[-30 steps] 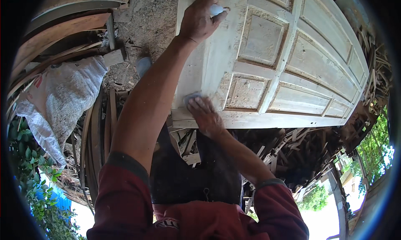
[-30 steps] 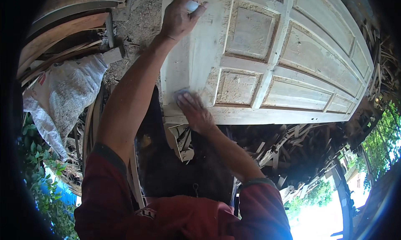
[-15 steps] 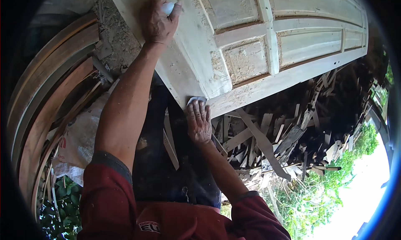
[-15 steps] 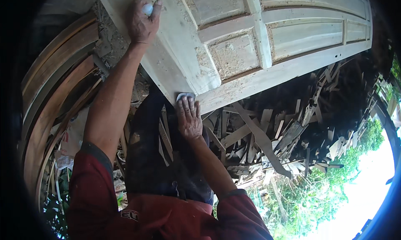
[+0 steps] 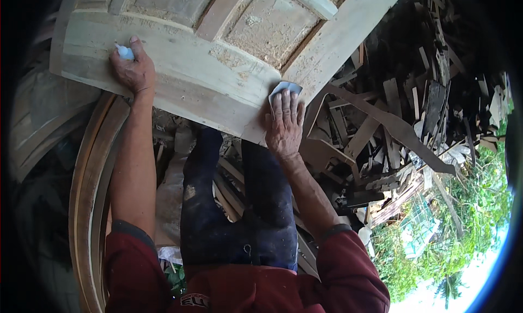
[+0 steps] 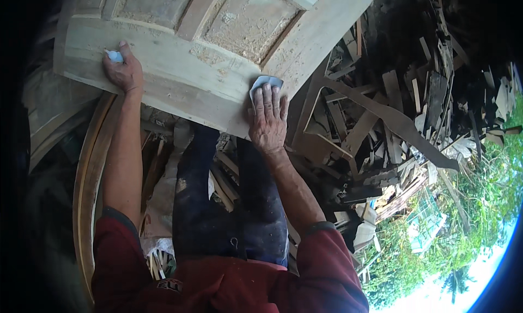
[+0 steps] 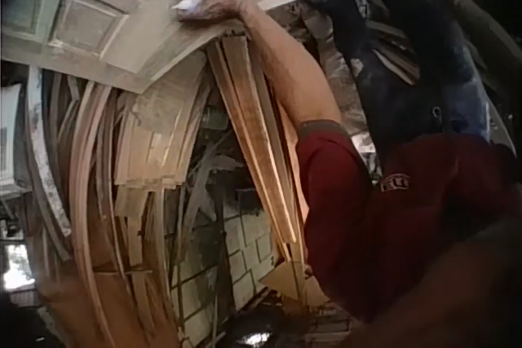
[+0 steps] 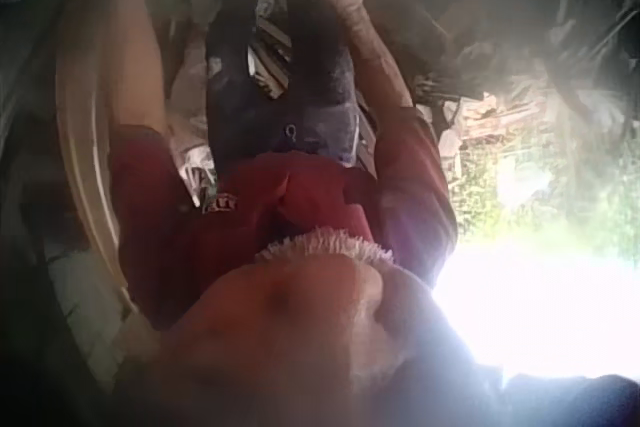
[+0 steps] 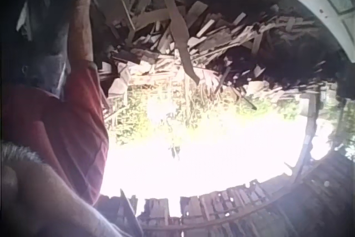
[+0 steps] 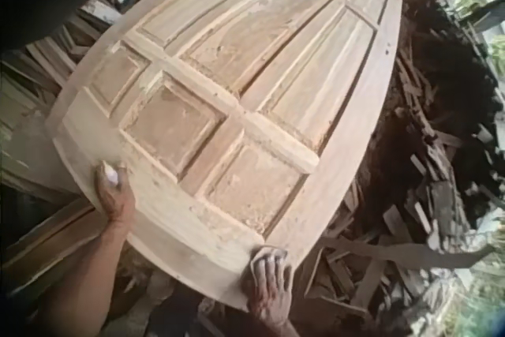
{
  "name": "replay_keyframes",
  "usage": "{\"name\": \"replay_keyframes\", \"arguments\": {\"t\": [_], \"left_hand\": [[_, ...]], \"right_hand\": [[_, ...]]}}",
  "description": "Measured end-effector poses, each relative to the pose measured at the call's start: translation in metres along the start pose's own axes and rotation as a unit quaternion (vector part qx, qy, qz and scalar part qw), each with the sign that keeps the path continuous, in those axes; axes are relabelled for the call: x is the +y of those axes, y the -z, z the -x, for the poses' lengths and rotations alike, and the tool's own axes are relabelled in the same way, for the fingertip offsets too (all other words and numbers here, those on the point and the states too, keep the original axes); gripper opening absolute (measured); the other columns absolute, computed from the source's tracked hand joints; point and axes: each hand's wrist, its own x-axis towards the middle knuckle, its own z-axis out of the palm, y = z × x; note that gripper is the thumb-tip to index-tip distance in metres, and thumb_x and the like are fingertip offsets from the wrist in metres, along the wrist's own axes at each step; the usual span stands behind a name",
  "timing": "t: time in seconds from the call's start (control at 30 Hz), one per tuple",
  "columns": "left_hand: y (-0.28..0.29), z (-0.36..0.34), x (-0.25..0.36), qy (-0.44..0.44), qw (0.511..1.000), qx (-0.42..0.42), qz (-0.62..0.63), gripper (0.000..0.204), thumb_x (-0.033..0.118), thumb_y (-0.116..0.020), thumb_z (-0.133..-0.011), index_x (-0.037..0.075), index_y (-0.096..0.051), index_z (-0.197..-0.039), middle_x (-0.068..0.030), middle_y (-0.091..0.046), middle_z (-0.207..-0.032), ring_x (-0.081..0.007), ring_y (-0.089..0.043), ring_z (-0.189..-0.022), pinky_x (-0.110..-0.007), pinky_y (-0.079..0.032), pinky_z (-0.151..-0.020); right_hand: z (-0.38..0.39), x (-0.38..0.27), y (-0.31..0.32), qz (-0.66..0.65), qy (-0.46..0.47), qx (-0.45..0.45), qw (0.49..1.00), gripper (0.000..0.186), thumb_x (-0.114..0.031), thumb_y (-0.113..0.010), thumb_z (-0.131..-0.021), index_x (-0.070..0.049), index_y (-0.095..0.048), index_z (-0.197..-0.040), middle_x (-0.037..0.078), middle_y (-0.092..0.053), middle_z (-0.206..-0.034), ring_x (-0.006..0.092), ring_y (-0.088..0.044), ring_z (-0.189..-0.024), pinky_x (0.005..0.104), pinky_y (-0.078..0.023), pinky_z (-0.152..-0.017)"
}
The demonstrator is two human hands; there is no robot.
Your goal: The person sands the surface and grooves of a wooden door using a piece of sandpaper and applies adhesive from a small tube to a wooden block.
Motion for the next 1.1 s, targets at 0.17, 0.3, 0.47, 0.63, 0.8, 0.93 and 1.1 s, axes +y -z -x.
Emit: {"name": "replay_keyframes", "arguments": {"t": [0.17, 0.3, 0.47, 0.63, 0.8, 0.93, 1.1], "left_hand": [[0.001, -0.005, 0.001, -0.004, 0.999, -0.037, -0.033, 0.065, 0.057, -0.068, -0.094, -0.006, -0.061, -0.105, -0.0222, -0.066, -0.096, -0.0406, -0.066, -0.090, -0.049, -0.050, -0.082], [-0.002, -0.004, -0.014, -0.033, 0.999, -0.024, -0.003, 0.065, 0.058, -0.068, -0.094, -0.006, -0.060, -0.100, -0.0219, -0.065, -0.096, -0.0409, -0.065, -0.091, -0.049, -0.049, -0.082], [-0.002, -0.011, -0.016, -0.027, 0.999, -0.030, -0.020, 0.062, 0.056, -0.067, -0.096, -0.006, -0.060, -0.102, -0.0213, -0.064, -0.096, -0.0397, -0.063, -0.090, -0.050, -0.048, -0.084], [0.005, -0.009, -0.006, -0.040, 0.998, -0.049, -0.009, 0.053, 0.048, -0.064, -0.101, -0.005, -0.060, -0.098, -0.0195, -0.064, -0.091, -0.0365, -0.063, -0.089, -0.048, -0.048, -0.082], [0.002, -0.008, -0.020, -0.023, 0.998, -0.046, 0.027, 0.050, 0.046, -0.064, -0.101, -0.004, -0.061, -0.097, -0.0195, -0.065, -0.092, -0.0371, -0.064, -0.087, -0.048, -0.048, -0.080], [0.001, -0.007, 0.001, -0.019, 0.997, -0.073, 0.025, 0.051, 0.046, -0.064, -0.102, -0.005, -0.061, -0.101, -0.0206, -0.065, -0.095, -0.0365, -0.065, -0.090, -0.049, -0.049, -0.082], [0.005, -0.010, -0.005, 0.001, 0.996, -0.050, 0.077, 0.055, 0.045, -0.062, -0.103, -0.009, -0.059, -0.112, -0.0234, -0.066, -0.108, -0.0356, -0.064, -0.098, -0.046, -0.049, -0.089]], "right_hand": [[0.098, -0.045, -0.036, 0.008, -0.060, -0.080, 0.995, 0.066, -0.034, -0.056, -0.102, -0.003, -0.039, -0.157, 0.020, -0.032, -0.167, 0.0383, -0.024, -0.157, 0.0590, -0.014, -0.128], [-0.045, -0.017, 0.003, 0.004, -0.182, 0.064, 0.981, 0.070, -0.040, -0.055, -0.103, 0.001, -0.037, -0.156, 0.022, -0.033, -0.166, 0.0395, -0.024, -0.157, 0.0586, -0.015, -0.127], [0.046, -0.030, -0.022, -0.027, -0.128, -0.057, 0.990, 0.080, -0.049, -0.059, -0.100, 0.000, -0.036, -0.158, 0.020, -0.028, -0.169, 0.0379, -0.018, -0.160, 0.0616, -0.008, -0.127], [-0.107, 0.034, 0.032, 0.032, -0.152, 0.129, 0.979, 0.073, -0.047, -0.056, -0.102, 0.001, -0.041, -0.154, 0.021, -0.035, -0.165, 0.0372, -0.026, -0.156, 0.0564, -0.014, -0.128], [-0.005, 0.011, 0.005, -0.042, -0.030, -0.030, 0.998, 0.075, -0.052, -0.057, -0.100, -0.005, -0.042, -0.156, 0.015, -0.035, -0.166, 0.0329, -0.025, -0.158, 0.0558, -0.013, -0.129], [-0.006, 0.029, 0.009, -0.030, -0.037, 0.011, 0.999, 0.071, -0.049, -0.057, -0.100, -0.009, -0.044, -0.156, 0.010, -0.037, -0.166, 0.0295, -0.027, -0.157, 0.0573, -0.014, -0.129], [-0.164, 0.088, 0.042, 0.024, -0.031, 0.206, 0.978, 0.055, -0.038, -0.051, -0.105, -0.008, -0.049, -0.152, 0.012, -0.045, -0.161, 0.0303, -0.034, -0.154, 0.0574, -0.018, -0.127]]}}
